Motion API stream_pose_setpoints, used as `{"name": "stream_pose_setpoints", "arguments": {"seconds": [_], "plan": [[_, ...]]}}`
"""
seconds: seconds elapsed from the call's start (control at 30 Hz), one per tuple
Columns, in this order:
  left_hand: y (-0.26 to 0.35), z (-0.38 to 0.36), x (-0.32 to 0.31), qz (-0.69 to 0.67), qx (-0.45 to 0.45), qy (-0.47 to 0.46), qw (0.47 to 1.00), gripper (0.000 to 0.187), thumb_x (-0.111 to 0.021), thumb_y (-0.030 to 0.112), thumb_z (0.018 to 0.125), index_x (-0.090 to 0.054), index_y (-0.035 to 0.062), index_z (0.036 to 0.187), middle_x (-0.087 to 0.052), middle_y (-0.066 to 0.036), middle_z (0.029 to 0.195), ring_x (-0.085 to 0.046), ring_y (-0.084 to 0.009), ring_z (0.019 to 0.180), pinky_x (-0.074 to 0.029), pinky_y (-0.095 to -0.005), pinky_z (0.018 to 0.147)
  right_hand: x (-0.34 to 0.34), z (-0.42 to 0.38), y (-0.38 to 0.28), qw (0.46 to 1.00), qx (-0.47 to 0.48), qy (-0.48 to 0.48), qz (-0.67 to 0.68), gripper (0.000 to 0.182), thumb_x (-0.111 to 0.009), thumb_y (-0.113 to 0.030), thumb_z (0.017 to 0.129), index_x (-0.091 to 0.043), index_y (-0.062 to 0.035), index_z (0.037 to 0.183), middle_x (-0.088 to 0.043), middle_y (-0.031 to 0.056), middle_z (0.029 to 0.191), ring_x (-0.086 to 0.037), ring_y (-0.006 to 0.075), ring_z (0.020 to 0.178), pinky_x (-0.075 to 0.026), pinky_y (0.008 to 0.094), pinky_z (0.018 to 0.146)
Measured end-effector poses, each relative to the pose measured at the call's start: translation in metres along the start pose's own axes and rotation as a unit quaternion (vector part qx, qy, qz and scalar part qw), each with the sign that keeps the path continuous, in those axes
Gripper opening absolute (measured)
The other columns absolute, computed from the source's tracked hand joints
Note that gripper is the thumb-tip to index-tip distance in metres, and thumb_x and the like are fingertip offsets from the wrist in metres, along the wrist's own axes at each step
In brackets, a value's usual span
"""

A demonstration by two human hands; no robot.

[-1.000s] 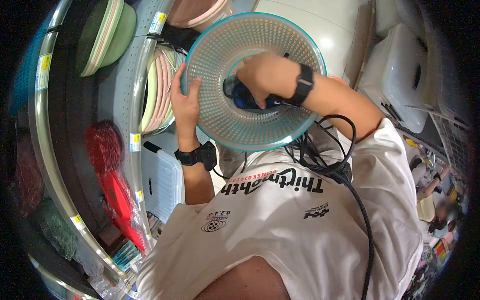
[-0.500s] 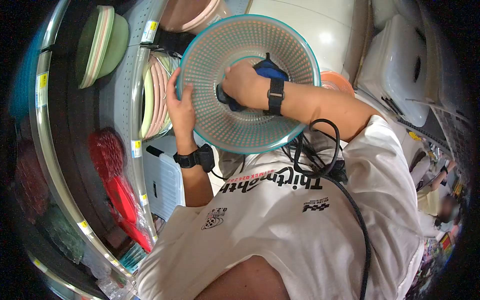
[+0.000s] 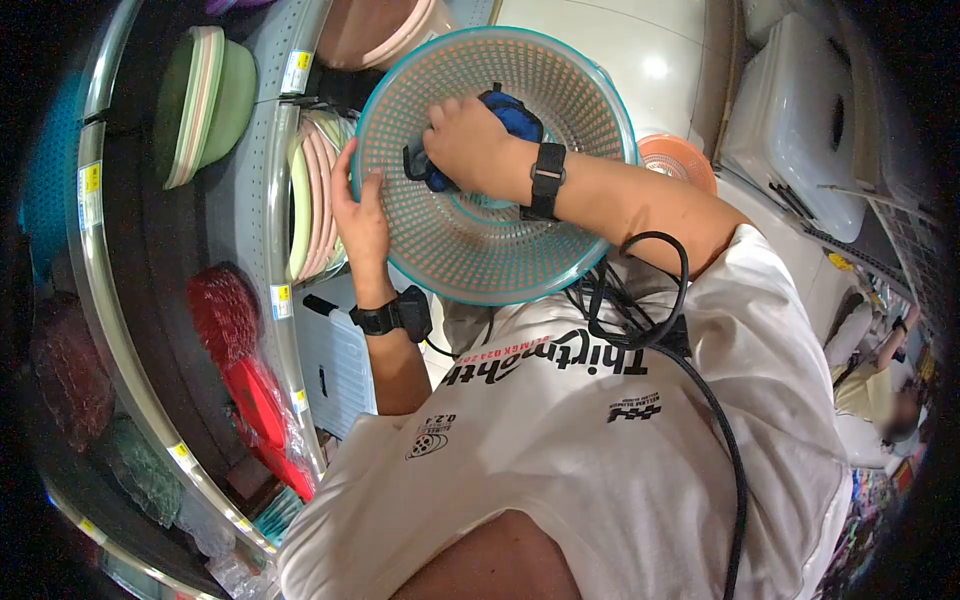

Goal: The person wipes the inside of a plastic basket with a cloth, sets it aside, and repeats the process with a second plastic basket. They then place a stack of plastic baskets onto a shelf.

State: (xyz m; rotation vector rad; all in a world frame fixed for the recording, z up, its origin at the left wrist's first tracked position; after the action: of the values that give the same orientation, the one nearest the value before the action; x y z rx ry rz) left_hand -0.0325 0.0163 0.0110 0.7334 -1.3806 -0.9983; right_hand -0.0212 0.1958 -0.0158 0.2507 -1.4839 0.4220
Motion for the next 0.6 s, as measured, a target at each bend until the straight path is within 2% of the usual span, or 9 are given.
{"name": "stream_pose_setpoints", "arguments": {"seconds": [0.07,0.2,0.27,0.4,0.47,0.6], "plan": [[-0.001,0.000,0.000,-0.002,0.001,0.002,1.000,0.049,-0.061,0.006,0.094,-0.056,0.0003,0.142,-0.058,-0.018,0.141,-0.053,-0.0278,0.133,-0.036,-0.0374,0.115,0.002,-0.003,-0.004,0.998,0.018,-0.054,-0.038,0.046,-0.080,-0.030,0.075,-0.069,-0.0043,0.112,-0.063,0.0104,0.114,-0.061,0.0267,0.110,-0.050,0.0364,0.087],[0.000,0.000,0.000,0.002,0.002,-0.002,1.000,0.049,-0.061,0.005,0.094,-0.056,0.0002,0.142,-0.058,-0.018,0.141,-0.053,-0.0278,0.133,-0.036,-0.0374,0.115,0.003,-0.005,-0.010,0.992,0.025,-0.120,-0.042,0.053,-0.082,-0.033,0.073,-0.069,-0.0043,0.115,-0.062,0.0089,0.116,-0.059,0.0247,0.110,-0.048,0.0342,0.086],[0.001,0.001,-0.001,0.001,0.001,-0.002,1.000,0.049,-0.061,0.005,0.094,-0.056,0.0002,0.142,-0.058,-0.017,0.141,-0.052,-0.0278,0.133,-0.036,-0.0376,0.115,-0.005,-0.009,-0.014,0.991,0.029,-0.082,-0.101,0.046,-0.078,-0.032,0.078,-0.069,-0.0052,0.114,-0.061,0.0075,0.115,-0.058,0.0229,0.109,-0.046,0.0327,0.084],[0.005,0.000,-0.001,-0.004,0.003,-0.003,1.000,0.049,-0.062,0.005,0.094,-0.056,0.0001,0.142,-0.058,-0.017,0.141,-0.052,-0.0278,0.133,-0.036,-0.0379,0.115,-0.011,-0.012,-0.023,0.990,0.016,-0.070,-0.125,0.035,-0.073,-0.029,0.084,-0.069,-0.0059,0.111,-0.061,0.0071,0.111,-0.058,0.0227,0.107,-0.046,0.0330,0.082],[0.002,0.001,0.000,0.003,-0.003,-0.003,1.000,0.049,-0.062,0.006,0.094,-0.056,0.0000,0.142,-0.058,-0.017,0.141,-0.053,-0.0278,0.133,-0.036,-0.0379,0.115,-0.009,-0.012,-0.025,0.991,0.002,-0.035,-0.129,0.025,-0.068,-0.024,0.087,-0.070,-0.0071,0.106,-0.062,0.0065,0.105,-0.059,0.0227,0.102,-0.046,0.0330,0.079],[0.003,0.000,-0.001,0.012,-0.002,-0.001,1.000,0.049,-0.062,0.006,0.094,-0.056,-0.0001,0.142,-0.058,-0.017,0.141,-0.054,-0.0282,0.132,-0.037,-0.0381,0.115,-0.005,-0.010,-0.017,0.995,0.021,-0.014,-0.100,0.022,-0.068,-0.022,0.086,-0.071,-0.0079,0.102,-0.063,0.0046,0.101,-0.060,0.0214,0.098,-0.046,0.0323,0.076]]}}
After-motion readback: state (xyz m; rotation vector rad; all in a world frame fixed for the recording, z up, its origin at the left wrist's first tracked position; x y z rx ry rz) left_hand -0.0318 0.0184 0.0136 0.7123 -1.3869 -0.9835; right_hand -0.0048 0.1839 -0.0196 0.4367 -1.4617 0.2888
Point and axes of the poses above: each hand's wrist, its own z-axis towards the middle knuckle, its own x-axis out of the back of the hand, y = z × x, the point moved 3 cm from there along z, towards the middle knuckle
